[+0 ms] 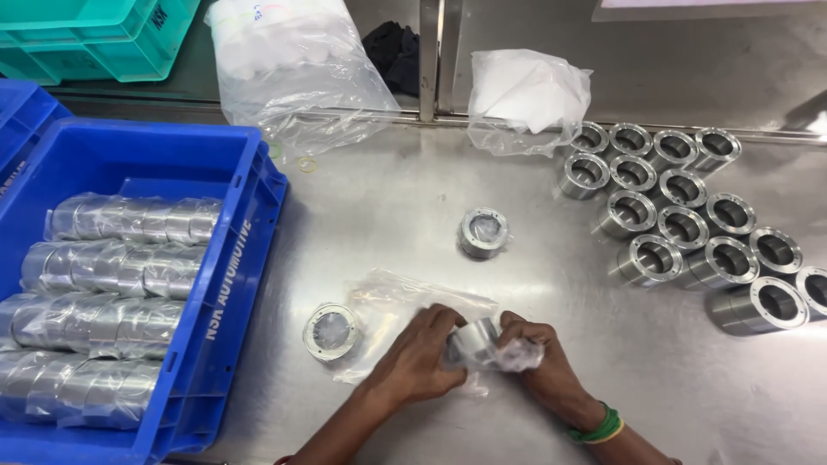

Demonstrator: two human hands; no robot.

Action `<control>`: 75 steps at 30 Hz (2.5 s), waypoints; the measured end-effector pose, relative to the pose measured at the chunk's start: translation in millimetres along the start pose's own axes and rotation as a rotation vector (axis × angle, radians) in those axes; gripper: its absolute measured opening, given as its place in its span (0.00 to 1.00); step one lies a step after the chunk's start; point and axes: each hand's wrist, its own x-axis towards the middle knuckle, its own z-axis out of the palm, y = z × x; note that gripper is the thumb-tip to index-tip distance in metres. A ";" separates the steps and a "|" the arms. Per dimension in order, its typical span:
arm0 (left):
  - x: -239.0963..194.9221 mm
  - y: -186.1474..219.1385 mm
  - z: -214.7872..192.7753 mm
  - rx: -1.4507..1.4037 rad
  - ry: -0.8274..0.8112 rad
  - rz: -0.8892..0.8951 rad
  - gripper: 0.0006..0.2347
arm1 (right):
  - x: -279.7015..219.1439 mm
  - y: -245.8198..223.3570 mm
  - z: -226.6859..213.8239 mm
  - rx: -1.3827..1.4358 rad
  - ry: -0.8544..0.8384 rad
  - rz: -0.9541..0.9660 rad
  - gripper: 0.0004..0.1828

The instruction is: Pack metal parts into plastic bags and organize them into blue bins.

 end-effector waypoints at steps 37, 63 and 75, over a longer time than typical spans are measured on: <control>-65.4 7.0 40.6 0.000 -0.349 -0.294 0.22 | 73.1 -100.0 -150.6 -1.558 0.580 -0.157 0.20; -79.8 20.6 26.6 -0.049 -0.062 -0.168 0.05 | -13.0 -76.3 5.6 -1.123 0.329 -0.005 0.40; -40.9 20.7 -4.7 -0.334 -0.185 -0.634 0.07 | -4.8 -76.5 68.8 -0.648 0.061 0.505 0.40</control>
